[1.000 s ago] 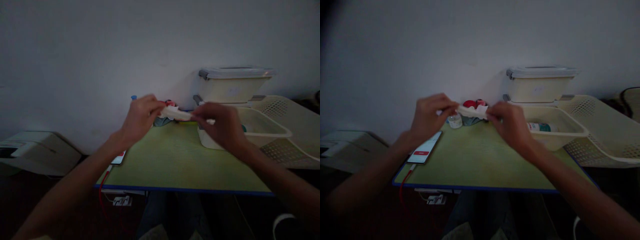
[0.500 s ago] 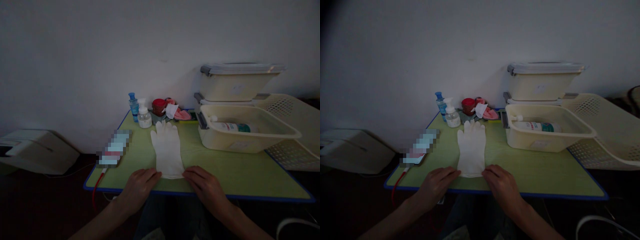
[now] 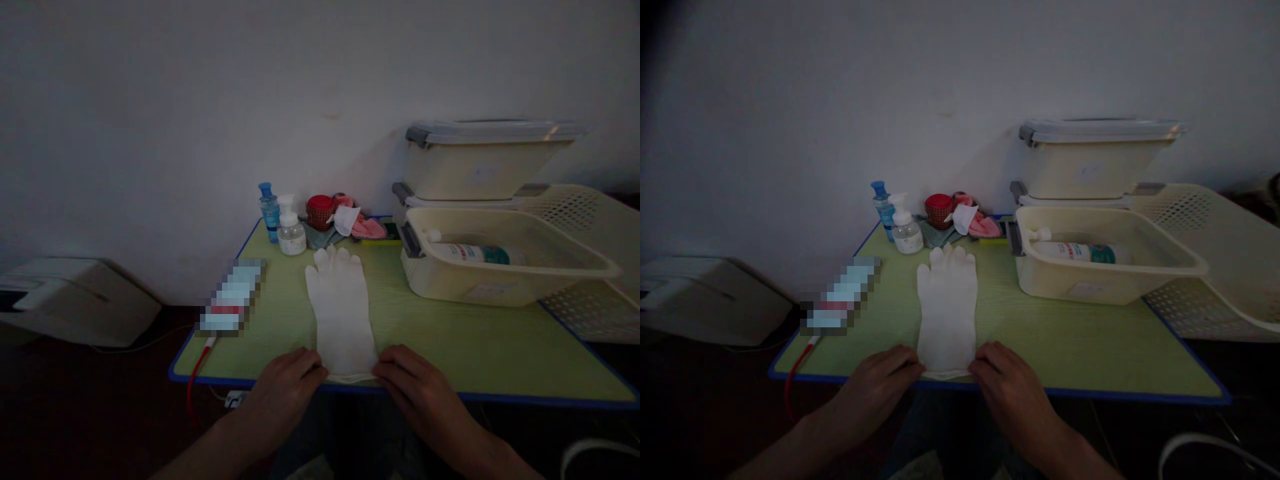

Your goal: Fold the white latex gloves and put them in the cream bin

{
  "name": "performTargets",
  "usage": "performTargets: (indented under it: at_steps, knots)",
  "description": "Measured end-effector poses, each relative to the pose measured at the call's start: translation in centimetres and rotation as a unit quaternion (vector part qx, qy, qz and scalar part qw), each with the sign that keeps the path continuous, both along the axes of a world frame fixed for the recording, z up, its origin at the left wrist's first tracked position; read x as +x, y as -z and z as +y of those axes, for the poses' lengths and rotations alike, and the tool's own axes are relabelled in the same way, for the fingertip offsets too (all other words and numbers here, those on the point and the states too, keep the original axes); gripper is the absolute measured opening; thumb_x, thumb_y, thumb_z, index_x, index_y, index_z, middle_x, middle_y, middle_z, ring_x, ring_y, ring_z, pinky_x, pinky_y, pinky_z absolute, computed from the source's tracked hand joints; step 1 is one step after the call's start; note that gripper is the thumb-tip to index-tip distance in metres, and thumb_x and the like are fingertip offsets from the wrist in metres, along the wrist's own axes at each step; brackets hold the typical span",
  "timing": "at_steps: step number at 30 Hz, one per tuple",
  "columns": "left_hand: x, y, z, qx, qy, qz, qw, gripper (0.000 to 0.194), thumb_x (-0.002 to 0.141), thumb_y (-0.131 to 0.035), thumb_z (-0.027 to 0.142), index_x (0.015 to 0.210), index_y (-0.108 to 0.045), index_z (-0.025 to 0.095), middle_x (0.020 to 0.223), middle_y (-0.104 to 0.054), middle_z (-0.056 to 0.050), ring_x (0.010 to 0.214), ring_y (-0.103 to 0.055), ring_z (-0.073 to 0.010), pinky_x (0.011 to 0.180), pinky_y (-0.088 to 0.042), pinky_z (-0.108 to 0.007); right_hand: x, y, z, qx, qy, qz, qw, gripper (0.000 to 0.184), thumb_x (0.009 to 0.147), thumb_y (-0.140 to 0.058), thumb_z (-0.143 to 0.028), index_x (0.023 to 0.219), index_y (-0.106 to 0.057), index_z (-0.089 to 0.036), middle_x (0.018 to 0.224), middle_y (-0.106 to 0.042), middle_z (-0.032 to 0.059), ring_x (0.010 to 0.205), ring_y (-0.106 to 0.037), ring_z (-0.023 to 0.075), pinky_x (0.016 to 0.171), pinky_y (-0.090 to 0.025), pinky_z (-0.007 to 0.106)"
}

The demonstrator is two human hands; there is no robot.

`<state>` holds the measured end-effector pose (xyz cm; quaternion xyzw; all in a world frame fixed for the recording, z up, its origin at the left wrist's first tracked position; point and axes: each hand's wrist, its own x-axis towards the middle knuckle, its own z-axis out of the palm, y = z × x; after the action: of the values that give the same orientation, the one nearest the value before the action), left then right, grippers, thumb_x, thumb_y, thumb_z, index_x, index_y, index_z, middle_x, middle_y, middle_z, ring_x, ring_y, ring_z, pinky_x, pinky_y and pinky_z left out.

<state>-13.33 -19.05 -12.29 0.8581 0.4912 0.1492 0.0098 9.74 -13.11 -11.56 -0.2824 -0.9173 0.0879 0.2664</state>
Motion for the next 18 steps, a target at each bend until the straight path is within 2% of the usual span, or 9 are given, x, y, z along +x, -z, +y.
performTargets:
  at_steps: [3,5,8,11,15,18]
  knots:
    - [-0.1,-0.2,0.1,-0.011,0.010,0.017,1.000,0.017,0.088,-0.044,0.012,0.088,-0.060,0.019,0.079,-0.060,-0.002,0.071,-0.059,-0.0141,0.065,-0.050,-0.026,0.2,-0.1,0.1,-0.023,-0.015,-0.020,0.999,0.021,0.083,-0.046,-0.007,0.084,-0.064,-0.018,0.081,-0.061,0.0058,0.072,-0.059,0.0153,0.063,-0.051,0.026]
    - [-0.3,-0.6,0.1,-0.018,0.012,0.006,1.000,0.015,0.089,-0.046,0.019,0.095,-0.060,0.019,0.084,-0.063,-0.003,0.074,-0.061,-0.0150,0.067,-0.051,-0.027,0.4,-0.4,0.2,-0.036,-0.023,-0.024,0.999,0.019,0.081,-0.050,-0.007,0.089,-0.064,-0.018,0.084,-0.062,0.0059,0.075,-0.060,0.0162,0.065,-0.052,0.027]
    - [-0.8,-1.8,0.7,-0.005,0.010,-0.016,1.000,0.026,0.091,-0.044,0.029,0.110,-0.057,0.017,0.097,-0.066,-0.007,0.085,-0.063,-0.0173,0.075,-0.053,-0.030,0.6,-1.4,0.8,-0.043,-0.024,-0.009,0.999,0.020,0.079,-0.054,-0.008,0.095,-0.062,-0.017,0.088,-0.062,0.0067,0.079,-0.061,0.0168,0.068,-0.052,0.028]
    - [-1.0,-3.4,2.5,0.009,0.025,-0.019,0.999,0.029,0.094,-0.037,0.025,0.112,-0.057,0.015,0.098,-0.065,-0.008,0.087,-0.063,-0.0171,0.075,-0.052,-0.030,0.1,-2.8,2.4,-0.025,-0.018,0.017,0.999,0.015,0.082,-0.051,-0.010,0.091,-0.061,-0.016,0.084,-0.062,0.0064,0.077,-0.060,0.0157,0.068,-0.051,0.026]
    - [0.2,-5.1,6.0,0.017,0.104,0.030,0.994,0.028,0.093,-0.036,0.020,0.104,-0.061,0.012,0.101,-0.064,-0.010,0.093,-0.061,-0.0180,0.083,-0.050,-0.031,-2.0,-4.9,6.0,-0.007,-0.010,0.052,0.999,0.012,0.083,-0.049,-0.008,0.081,-0.060,-0.015,0.078,-0.061,0.0054,0.071,-0.059,0.0136,0.063,-0.047,0.024]
    - [1.7,-4.9,7.9,-0.010,0.174,0.061,0.983,0.031,0.091,-0.044,0.028,0.113,-0.057,0.010,0.118,-0.060,-0.012,0.112,-0.054,-0.0198,0.097,-0.042,-0.030,-4.2,-5.7,9.1,0.002,-0.005,0.056,0.998,0.013,0.079,-0.051,-0.004,0.078,-0.061,-0.012,0.077,-0.062,0.0061,0.069,-0.058,0.0138,0.062,-0.046,0.024]
